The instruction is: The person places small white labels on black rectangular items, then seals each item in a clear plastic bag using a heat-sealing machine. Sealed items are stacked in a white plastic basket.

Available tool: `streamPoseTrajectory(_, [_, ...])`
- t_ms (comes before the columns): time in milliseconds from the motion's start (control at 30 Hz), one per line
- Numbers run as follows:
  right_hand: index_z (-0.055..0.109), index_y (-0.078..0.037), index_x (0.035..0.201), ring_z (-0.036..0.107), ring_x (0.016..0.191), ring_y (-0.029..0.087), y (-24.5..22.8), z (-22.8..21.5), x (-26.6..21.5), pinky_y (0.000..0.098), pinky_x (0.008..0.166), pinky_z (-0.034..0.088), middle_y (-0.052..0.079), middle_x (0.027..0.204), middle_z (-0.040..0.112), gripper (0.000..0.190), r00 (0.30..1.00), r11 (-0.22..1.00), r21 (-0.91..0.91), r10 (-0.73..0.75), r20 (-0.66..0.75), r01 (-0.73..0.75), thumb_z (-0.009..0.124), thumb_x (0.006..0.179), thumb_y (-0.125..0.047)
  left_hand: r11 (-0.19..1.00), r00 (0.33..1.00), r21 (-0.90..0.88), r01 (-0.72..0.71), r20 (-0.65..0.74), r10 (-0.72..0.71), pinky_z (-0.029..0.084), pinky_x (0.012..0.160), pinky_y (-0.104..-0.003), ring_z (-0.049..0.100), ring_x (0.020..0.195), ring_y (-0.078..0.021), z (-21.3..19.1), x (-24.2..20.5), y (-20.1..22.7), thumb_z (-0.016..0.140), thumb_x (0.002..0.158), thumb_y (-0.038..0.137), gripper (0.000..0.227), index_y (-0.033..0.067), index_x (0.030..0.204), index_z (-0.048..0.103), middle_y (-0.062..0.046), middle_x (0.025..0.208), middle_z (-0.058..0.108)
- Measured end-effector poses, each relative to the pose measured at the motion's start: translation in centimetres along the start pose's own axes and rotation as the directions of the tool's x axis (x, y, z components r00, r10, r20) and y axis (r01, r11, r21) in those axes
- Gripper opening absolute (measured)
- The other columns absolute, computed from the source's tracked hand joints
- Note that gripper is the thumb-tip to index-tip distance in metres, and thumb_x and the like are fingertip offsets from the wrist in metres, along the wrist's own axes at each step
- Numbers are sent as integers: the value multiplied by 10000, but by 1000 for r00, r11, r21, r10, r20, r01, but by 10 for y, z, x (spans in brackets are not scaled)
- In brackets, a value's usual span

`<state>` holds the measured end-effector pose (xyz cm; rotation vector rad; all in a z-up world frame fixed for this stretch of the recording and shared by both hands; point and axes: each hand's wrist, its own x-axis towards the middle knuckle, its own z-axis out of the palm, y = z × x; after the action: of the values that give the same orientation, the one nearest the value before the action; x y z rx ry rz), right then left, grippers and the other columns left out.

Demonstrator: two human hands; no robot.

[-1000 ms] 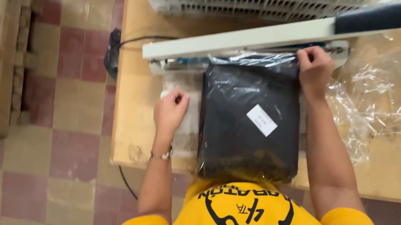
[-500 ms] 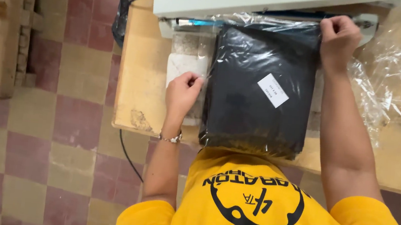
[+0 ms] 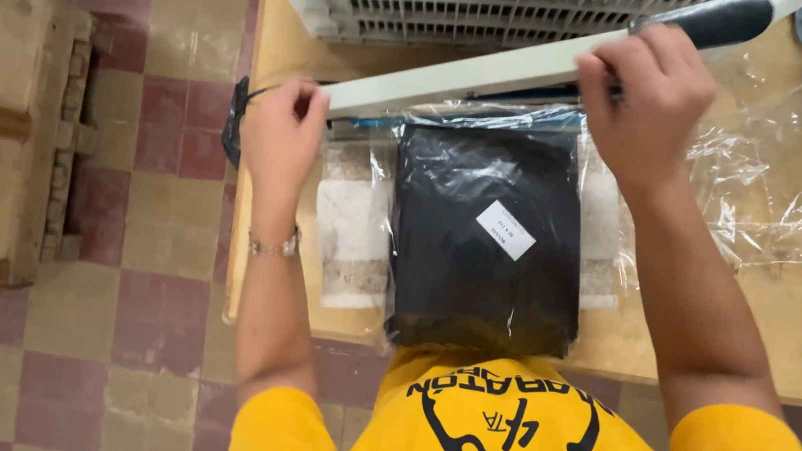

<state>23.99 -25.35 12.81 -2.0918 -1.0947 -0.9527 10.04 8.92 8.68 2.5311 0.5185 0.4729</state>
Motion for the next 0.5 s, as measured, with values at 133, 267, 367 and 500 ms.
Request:
streamPoseTrajectory(133, [680,-71,884,564,843,263,26,36,29,366,718,444,56,887,643,336,984,984,-135,-94,150,114,753,1165,-241,992,964,89,-89,257,64,513,635,-401,680,819,-225,44,100,-6,609,953,231,167,141,973,748,2,937,753])
streamPoseTrajectory(267, [695,-167,807,618,747,160,52,74,19,301,608,490,-28,796,660,475,762,921,-389,230,605,30,667,1068,-563,979,647,198,45,741,-179,519,773,-409,662,890,-241,77,147,-9,672,917,370,302,125,1076,752,-64,1037,749])
streamPoseTrajectory(367, [686,-148,807,642,696,162,56,80,16,303,560,485,-16,763,667,590,481,892,-448,416,772,-54,509,1100,-629,956,398,231,179,872,-286,509,691,-318,652,796,-180,88,158,-4,719,933,382,339,65,1049,753,-59,982,751])
streamPoseTrajectory(500, [713,-128,778,704,760,299,58,80,-6,413,664,528,59,723,665,462,621,919,-370,371,691,-138,584,1016,-502,927,342,142,346,902,-265,523,662,-209,688,743,-135,116,162,-38,915,673,277,375,30,922,782,-79,803,739])
